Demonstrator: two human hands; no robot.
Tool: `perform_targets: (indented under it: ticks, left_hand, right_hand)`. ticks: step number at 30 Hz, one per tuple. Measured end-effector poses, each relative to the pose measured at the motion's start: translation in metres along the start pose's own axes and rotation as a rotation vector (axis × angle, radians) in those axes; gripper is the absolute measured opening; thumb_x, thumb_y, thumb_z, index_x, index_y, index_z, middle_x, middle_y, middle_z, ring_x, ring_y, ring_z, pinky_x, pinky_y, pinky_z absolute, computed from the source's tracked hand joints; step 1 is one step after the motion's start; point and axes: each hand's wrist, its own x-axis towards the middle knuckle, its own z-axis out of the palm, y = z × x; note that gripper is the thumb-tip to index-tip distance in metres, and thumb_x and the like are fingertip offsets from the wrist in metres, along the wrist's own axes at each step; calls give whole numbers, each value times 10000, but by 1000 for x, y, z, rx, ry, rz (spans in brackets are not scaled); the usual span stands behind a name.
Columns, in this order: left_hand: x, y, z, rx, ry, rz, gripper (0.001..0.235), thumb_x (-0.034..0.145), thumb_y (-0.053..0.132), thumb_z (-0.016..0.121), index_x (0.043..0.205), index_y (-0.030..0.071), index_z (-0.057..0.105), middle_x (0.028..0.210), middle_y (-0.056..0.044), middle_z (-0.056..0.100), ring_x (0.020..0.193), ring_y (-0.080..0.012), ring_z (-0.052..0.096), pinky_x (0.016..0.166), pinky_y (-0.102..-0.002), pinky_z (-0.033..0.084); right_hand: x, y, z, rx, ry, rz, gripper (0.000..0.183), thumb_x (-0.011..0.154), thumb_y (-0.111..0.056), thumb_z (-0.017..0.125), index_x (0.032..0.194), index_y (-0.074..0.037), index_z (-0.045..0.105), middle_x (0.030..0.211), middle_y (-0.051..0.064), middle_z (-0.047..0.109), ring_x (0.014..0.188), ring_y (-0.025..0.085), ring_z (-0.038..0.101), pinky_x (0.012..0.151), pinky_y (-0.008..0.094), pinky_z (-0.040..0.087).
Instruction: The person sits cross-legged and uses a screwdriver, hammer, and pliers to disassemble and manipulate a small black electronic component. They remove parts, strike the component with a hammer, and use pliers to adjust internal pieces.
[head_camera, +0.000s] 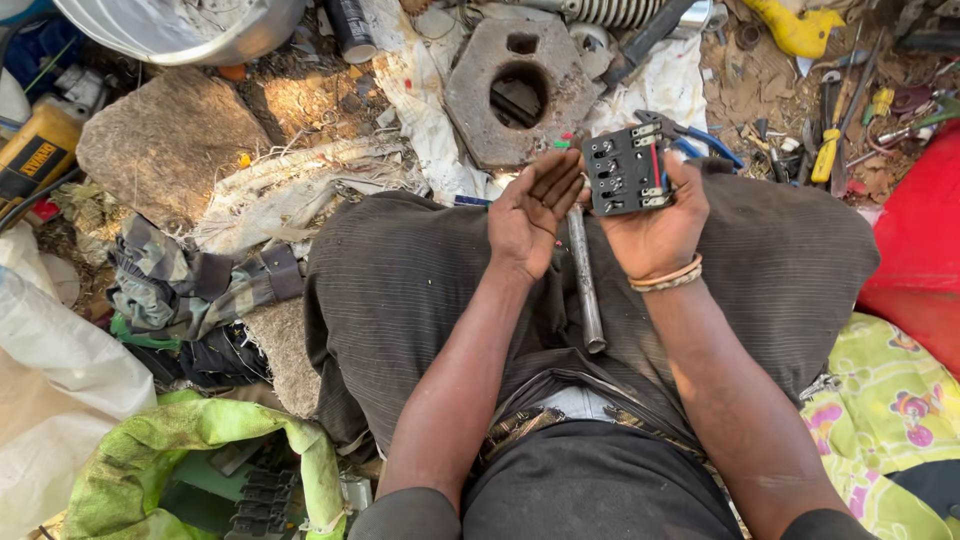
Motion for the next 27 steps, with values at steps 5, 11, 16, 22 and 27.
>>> perform_targets:
  ticks: [5,11,16,22,27]
  left_hand:
    - [0,28,-2,344,253,165,306,1040,257,492,964,34,686,952,-147,732,909,-249,697,830,-380,568]
    - [7,52,-36,630,499,229,452,1092,334,555,693,128,502,620,-29,465,532,-162,369,463,-362,292]
    - [25,30,-42,1058,301,237,494,1112,391,541,704,113,563,674,25,465,607,-80,384,542,-262,348]
    - [6,58,7,911,385,40,446,1052,436,502,721,152,596,555,74,429,441,-69,325,380,-263,259]
    - [-61,130,29,931,340,435,330,1024,306,598,732,173,522,595,72,401,467,-55,329,388,-258,266]
  right_hand:
    - [3,-21,-11,32,58,-18,570,941,-393,662,1396,-55,601,1334,205,677,1223,410,684,927,527,585]
    - [7,-46,-31,34,89,-98,552,953,-409,692,1375,-65,603,1327,208,665,1224,427,676,933,533,579]
    - [11,-44,-37,111,114,-33,568,917,-411,681,1354,-52,626,1325,214,680,1264,443,665,953,539,577]
    - [12,-53,-38,99,70,-55,544,945,-401,673,1361,-55,622,1340,207,664,1293,448,641,952,539,563]
    - [15,-53,-40,97,86,-41,563,926,-402,675,1347,-30,633,1334,217,674,1270,439,657,959,548,572]
